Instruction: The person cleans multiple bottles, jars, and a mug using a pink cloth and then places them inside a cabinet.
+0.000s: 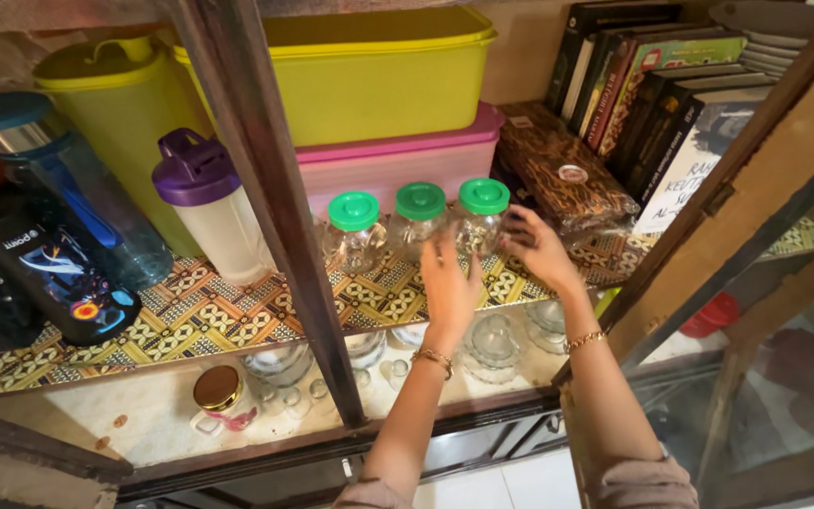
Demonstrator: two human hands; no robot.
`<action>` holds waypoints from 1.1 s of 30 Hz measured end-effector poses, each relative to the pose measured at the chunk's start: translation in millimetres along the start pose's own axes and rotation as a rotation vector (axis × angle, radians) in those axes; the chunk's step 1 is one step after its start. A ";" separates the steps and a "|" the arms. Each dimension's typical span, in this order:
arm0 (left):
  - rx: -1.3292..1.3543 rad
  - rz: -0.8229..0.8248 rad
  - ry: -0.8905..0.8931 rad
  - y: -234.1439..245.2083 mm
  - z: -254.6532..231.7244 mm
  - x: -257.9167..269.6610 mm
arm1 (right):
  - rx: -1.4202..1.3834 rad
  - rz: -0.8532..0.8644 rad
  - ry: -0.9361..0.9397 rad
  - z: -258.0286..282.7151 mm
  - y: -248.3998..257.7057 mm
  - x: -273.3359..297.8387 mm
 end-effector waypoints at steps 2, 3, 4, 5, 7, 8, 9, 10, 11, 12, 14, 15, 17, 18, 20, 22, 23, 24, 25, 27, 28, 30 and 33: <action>0.016 -0.083 0.086 7.6 5.6 -0.9 | 0.023 0.008 0.001 0.9 -0.5 0.4; 0.028 -0.085 0.181 9.5 13.6 -1.7 | 0.028 0.019 0.007 2.7 -2.0 2.7; 0.041 -0.087 0.276 10.4 22.0 -2.7 | 0.032 0.030 0.013 5.9 -3.1 3.0; 0.039 -0.139 0.264 15.4 24.7 -3.9 | 0.060 0.039 0.005 8.1 -4.7 3.7; 0.038 -0.240 0.241 21.9 31.3 -6.8 | 0.120 0.054 -0.013 12.5 -5.3 5.4; 0.034 -0.264 0.203 22.4 32.3 -8.4 | 0.113 0.069 -0.007 14.7 -7.5 5.7; 0.033 -0.289 0.170 22.3 32.4 -9.0 | 0.111 0.088 -0.004 16.3 -9.1 5.8; 0.031 -0.315 0.138 22.8 31.5 -8.7 | 0.108 0.107 -0.001 17.2 -10.7 6.1; 0.079 -0.288 0.187 21.4 36.2 -8.9 | 0.122 0.101 0.002 17.4 -11.4 5.3; 0.126 -0.261 0.235 20.1 39.6 -8.5 | 0.136 0.095 0.005 17.0 -12.1 4.3; 0.187 -0.226 0.310 19.5 44.2 -9.2 | 0.146 0.083 0.007 14.2 -13.1 3.7; 0.204 -0.219 0.336 18.6 45.5 -10.6 | 0.145 0.078 0.007 12.7 -12.5 3.4; 0.209 -0.212 0.363 16.3 48.1 -11.0 | 0.141 0.073 0.011 10.4 -11.8 3.4; 0.198 -0.211 0.364 14.9 49.3 -10.7 | 0.138 0.073 0.015 9.8 -11.6 3.7; 0.187 -0.243 0.350 14.8 52.8 -8.8 | 0.146 0.069 0.020 8.5 -12.0 5.3; 0.192 -0.310 0.317 17.4 53.7 -9.0 | 0.168 0.059 0.027 8.6 -12.0 3.6; 0.194 -0.343 0.310 18.3 52.8 -7.3 | 0.168 0.057 0.031 8.4 -11.7 3.4; 0.196 -0.376 0.303 19.2 50.9 -5.1 | 0.168 0.056 0.036 8.0 -11.4 3.5; 0.198 -0.409 0.297 20.9 48.8 -3.1 | 0.169 0.055 0.039 7.7 -11.1 3.7; 0.183 -0.493 0.238 29.0 43.4 1.2 | 0.171 0.049 0.034 6.7 -11.4 3.1; 0.175 -0.535 0.208 32.8 40.8 2.8 | 0.172 0.046 0.032 6.7 -11.5 2.6; 0.206 -0.551 0.232 34.5 42.4 3.8 | 0.178 0.043 0.028 7.6 -12.5 3.6; 0.210 -0.649 0.269 39.4 45.7 10.0 | 0.196 0.031 0.017 9.6 -12.6 3.7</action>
Point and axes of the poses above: each hand's wrist, its own x-axis away from the middle knuckle, its own y-axis out of the back of the hand, z = x × y, the point moved 7 cm from there along -x, towards the middle knuckle, and after that the axes turned 5 degrees about y, right-handed, at the moved point
